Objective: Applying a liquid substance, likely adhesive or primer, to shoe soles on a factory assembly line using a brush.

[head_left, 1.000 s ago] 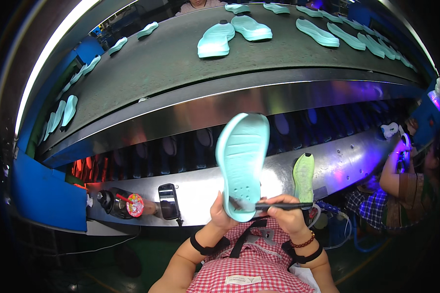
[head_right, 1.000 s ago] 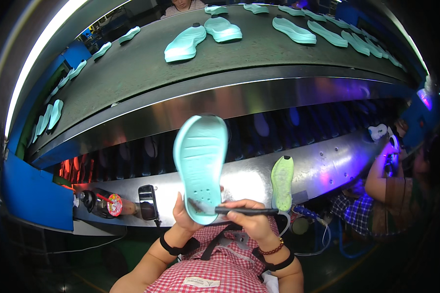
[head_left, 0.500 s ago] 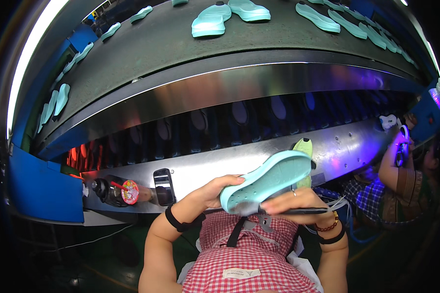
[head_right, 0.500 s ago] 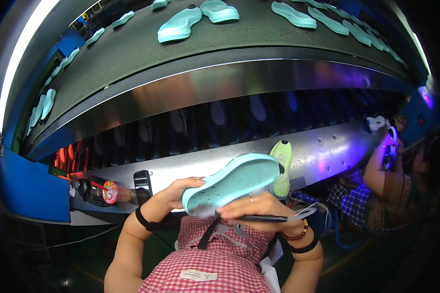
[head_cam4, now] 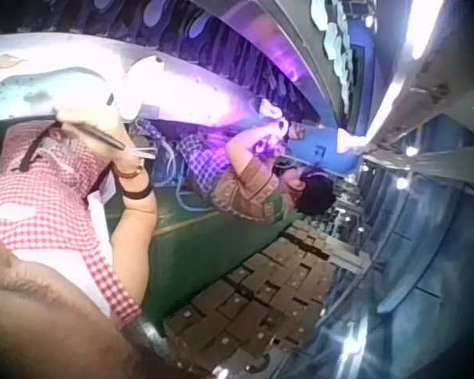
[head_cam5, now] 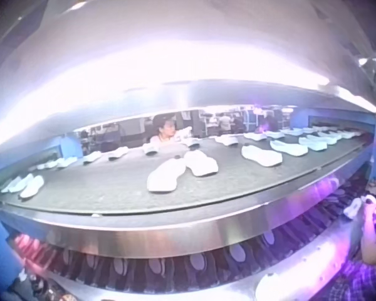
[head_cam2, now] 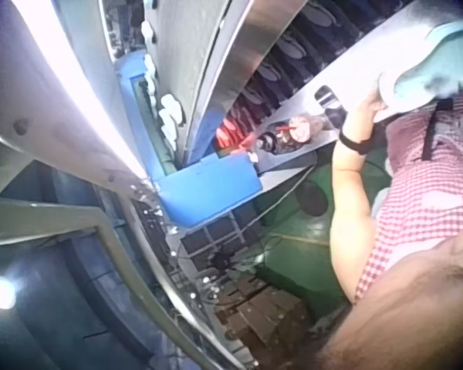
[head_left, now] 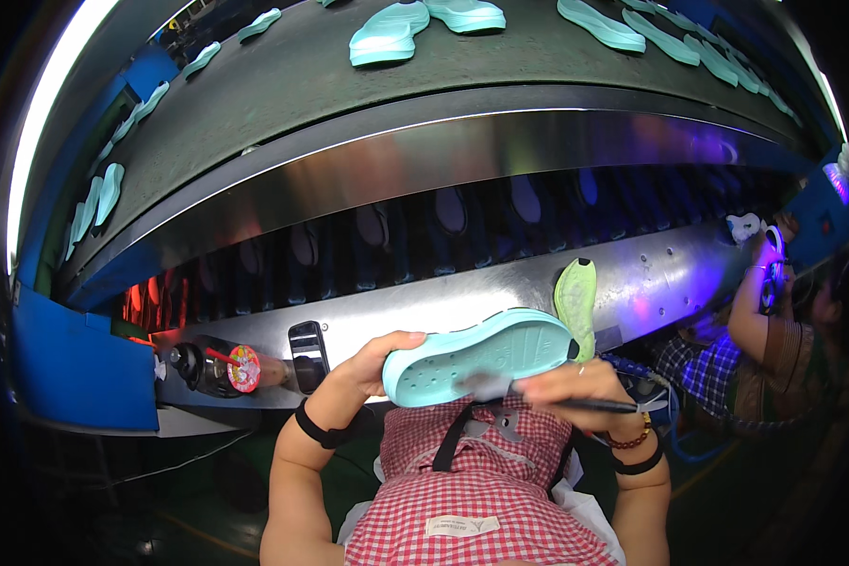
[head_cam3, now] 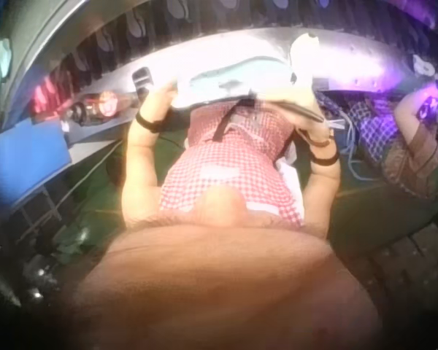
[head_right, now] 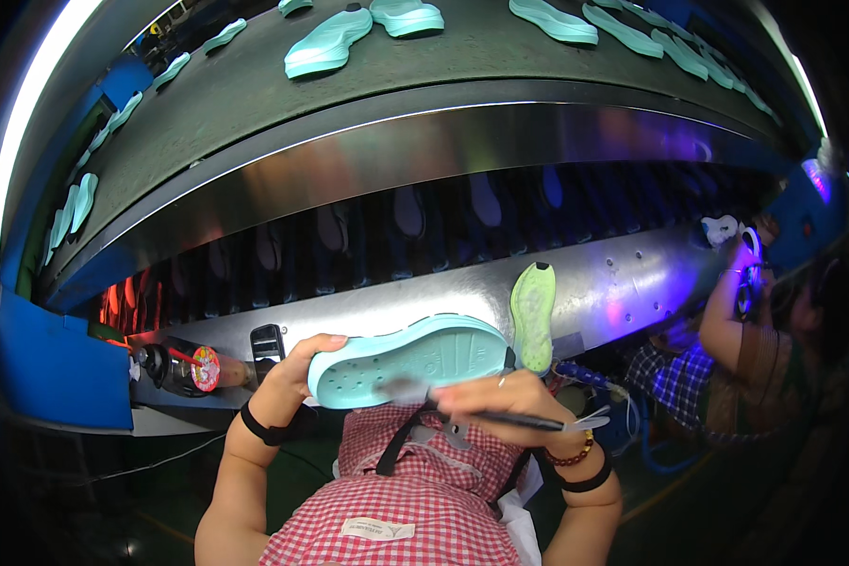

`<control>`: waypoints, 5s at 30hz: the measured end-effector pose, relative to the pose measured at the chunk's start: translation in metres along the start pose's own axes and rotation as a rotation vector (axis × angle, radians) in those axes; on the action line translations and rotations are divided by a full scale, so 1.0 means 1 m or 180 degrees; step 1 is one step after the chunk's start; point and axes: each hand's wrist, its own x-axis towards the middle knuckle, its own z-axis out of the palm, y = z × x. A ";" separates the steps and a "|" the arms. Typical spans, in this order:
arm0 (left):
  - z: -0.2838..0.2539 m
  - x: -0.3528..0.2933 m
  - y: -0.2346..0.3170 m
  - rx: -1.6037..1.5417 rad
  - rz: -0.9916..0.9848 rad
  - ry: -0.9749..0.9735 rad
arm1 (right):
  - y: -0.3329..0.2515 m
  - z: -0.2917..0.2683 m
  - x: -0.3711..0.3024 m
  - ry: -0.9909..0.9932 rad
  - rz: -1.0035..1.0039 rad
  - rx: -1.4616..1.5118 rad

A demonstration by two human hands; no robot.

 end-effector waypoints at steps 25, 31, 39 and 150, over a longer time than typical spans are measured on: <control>-0.014 0.072 -0.057 -0.1331 0.1922 0.0910 | 0.031 0.059 0.008 0.0648 -0.0067 -0.1228; 0.008 0.057 -0.048 -0.1135 0.2077 0.0526 | 0.004 0.028 0.014 0.0722 0.0493 0.0044; 0.025 0.054 -0.037 -0.1450 0.2308 0.0105 | -0.006 0.039 0.022 0.0715 -0.0005 0.0363; -0.028 -0.162 0.231 -0.2684 0.5034 0.0103 | 0.070 0.038 -0.016 0.2748 0.0705 0.2564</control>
